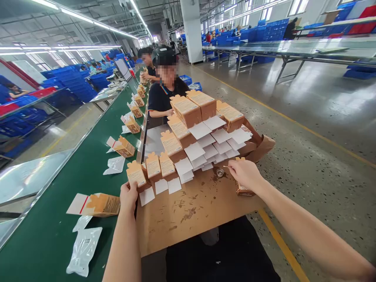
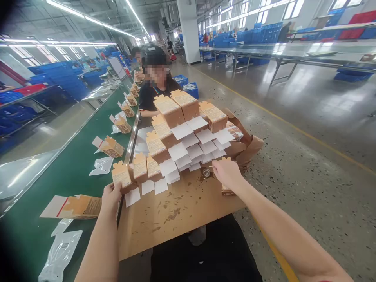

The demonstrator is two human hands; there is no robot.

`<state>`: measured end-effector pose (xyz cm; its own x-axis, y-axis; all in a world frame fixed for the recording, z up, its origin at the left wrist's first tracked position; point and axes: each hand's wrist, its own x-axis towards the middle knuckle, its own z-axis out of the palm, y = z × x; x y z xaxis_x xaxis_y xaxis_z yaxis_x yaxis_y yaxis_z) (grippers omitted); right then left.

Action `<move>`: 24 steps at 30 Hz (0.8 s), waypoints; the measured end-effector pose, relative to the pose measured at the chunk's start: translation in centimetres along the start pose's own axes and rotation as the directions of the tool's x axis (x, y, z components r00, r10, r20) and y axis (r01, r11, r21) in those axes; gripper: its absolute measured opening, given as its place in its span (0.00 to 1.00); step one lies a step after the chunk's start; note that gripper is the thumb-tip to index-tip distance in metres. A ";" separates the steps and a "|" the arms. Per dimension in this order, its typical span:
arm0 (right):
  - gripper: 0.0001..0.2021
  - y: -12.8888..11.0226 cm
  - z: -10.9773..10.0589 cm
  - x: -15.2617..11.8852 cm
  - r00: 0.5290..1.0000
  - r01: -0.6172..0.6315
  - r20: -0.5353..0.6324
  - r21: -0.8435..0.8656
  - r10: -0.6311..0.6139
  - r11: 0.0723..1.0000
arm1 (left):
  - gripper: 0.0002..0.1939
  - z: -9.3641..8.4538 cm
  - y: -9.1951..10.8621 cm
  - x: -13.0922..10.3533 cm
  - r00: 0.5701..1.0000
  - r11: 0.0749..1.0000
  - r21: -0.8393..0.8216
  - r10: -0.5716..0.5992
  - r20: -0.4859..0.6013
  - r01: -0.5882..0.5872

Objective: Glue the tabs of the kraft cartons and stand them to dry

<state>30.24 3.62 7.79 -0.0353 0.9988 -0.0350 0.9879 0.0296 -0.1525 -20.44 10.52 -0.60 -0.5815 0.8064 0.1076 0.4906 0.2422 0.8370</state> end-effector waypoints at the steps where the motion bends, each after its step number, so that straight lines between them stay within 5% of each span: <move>1: 0.16 -0.2 0.0 0.4 1.000 0.005 0.029 -0.006 -0.005 1.000 | 0.24 -0.5 -0.5 -0.7 0.999 0.999 -0.015 -0.036 -0.011 0.036; 6: 0.16 -0.9 0.9 1.0 0.989 0.075 0.131 0.002 -0.074 0.997 | 0.29 -3.0 -2.2 -4.9 0.986 0.947 -0.278 -0.168 -0.001 0.161; 11: 0.14 -0.8 1.3 1.2 0.984 0.101 0.146 -0.013 -0.098 0.995 | 0.35 -4.9 -2.6 -10.0 0.942 0.749 -0.573 -0.228 0.247 0.332; 16: 0.16 -0.6 2.2 -1.4 0.992 0.106 -0.083 0.157 -0.094 0.982 | 0.43 -3.8 -1.8 -16.5 0.878 0.719 -0.550 -0.181 0.443 0.426; 20: 0.19 -4.8 6.6 -6.4 0.944 0.311 -0.257 0.472 -0.209 0.825 | 0.47 -1.1 -0.2 -19.7 0.880 0.761 -0.534 -0.099 0.465 0.368; 24: 0.15 -10.8 11.9 -10.4 0.912 0.403 -0.302 0.545 -0.276 0.735 | 0.52 -0.1 0.7 -19.7 0.877 0.824 -0.477 -0.049 0.477 0.306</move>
<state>18.12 -7.54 -1.98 -0.2597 0.9152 0.3081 0.6299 0.4024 -0.6643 -8.73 -5.23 -2.02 -0.2248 0.9530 -0.2029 -0.0825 0.1889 0.9785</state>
